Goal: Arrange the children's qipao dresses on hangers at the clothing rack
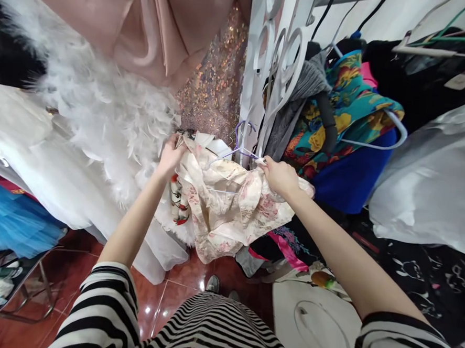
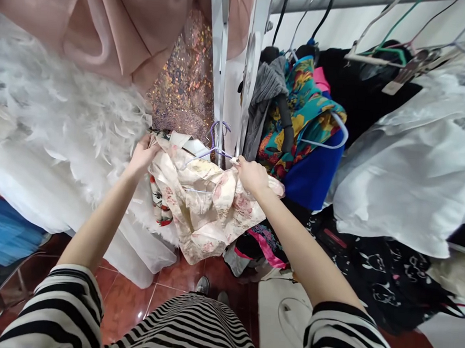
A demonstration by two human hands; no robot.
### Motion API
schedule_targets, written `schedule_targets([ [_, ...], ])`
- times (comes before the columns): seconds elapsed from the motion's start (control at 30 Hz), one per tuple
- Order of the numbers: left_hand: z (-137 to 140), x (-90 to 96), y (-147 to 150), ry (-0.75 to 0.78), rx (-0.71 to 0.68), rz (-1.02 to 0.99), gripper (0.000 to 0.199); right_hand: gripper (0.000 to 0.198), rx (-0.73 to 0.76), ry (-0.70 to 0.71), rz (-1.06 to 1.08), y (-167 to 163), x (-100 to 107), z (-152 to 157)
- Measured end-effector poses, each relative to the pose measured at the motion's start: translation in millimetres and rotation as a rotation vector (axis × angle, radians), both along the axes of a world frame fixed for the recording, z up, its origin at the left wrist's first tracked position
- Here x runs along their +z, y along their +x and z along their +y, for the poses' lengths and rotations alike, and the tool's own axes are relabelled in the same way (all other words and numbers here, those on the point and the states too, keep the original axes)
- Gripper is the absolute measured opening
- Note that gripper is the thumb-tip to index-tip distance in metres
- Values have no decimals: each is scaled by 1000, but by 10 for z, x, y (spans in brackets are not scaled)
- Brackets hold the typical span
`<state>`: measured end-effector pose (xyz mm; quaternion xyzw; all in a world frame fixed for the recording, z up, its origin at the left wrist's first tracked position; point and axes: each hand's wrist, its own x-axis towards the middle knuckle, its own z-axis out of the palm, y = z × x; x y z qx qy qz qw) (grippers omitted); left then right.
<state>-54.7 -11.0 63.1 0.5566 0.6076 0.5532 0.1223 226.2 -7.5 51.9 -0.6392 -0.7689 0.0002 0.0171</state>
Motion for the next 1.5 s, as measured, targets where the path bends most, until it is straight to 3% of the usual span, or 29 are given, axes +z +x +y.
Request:
schedule_targets([
  [0.07,-54,-11,62,-39,-51,42,13,42,9,-2,4,-19,-21,15],
  [0.2,-262,-126,455,-173,-218,197,11,43,17,-7,22,-75,-69,19],
  [0.27,-304,-141,551,-125,-248,199,12,43,15,-9,20,-70,-61,13],
  [0.37,-232,-60,413,23,-160,95,15,42,16,-1,-3,-28,-11,15],
  [0.5,-56,99,139,67,-39,-23,21,41,38,-7,-26,-3,30,38],
  [0.67,23,260,168,165,-52,93,22,41,60,-32,-11,4,-1,71],
  [0.73,11,314,125,115,-64,151,20,41,59,-28,-5,46,-16,92],
  [0.83,-56,298,-66,-105,-48,222,17,40,59,-6,18,114,-52,137],
  [0.93,-179,130,-282,-363,-5,239,22,40,88,10,54,137,-113,186],
  [1.03,-331,-87,-440,-486,-44,201,26,40,123,8,82,130,-169,231],
  [1.13,-463,-212,-541,-515,-122,156,25,39,142,-5,81,137,-174,271],
  [1.27,-506,-176,-521,-565,-125,-40,24,39,137,-35,26,152,-103,270],
  [1.4,-415,-42,-215,-538,-180,-242,26,41,77,-4,-41,125,-13,177],
  [1.5,-333,52,138,-405,-235,-233,31,41,48,22,-59,95,31,96],
])
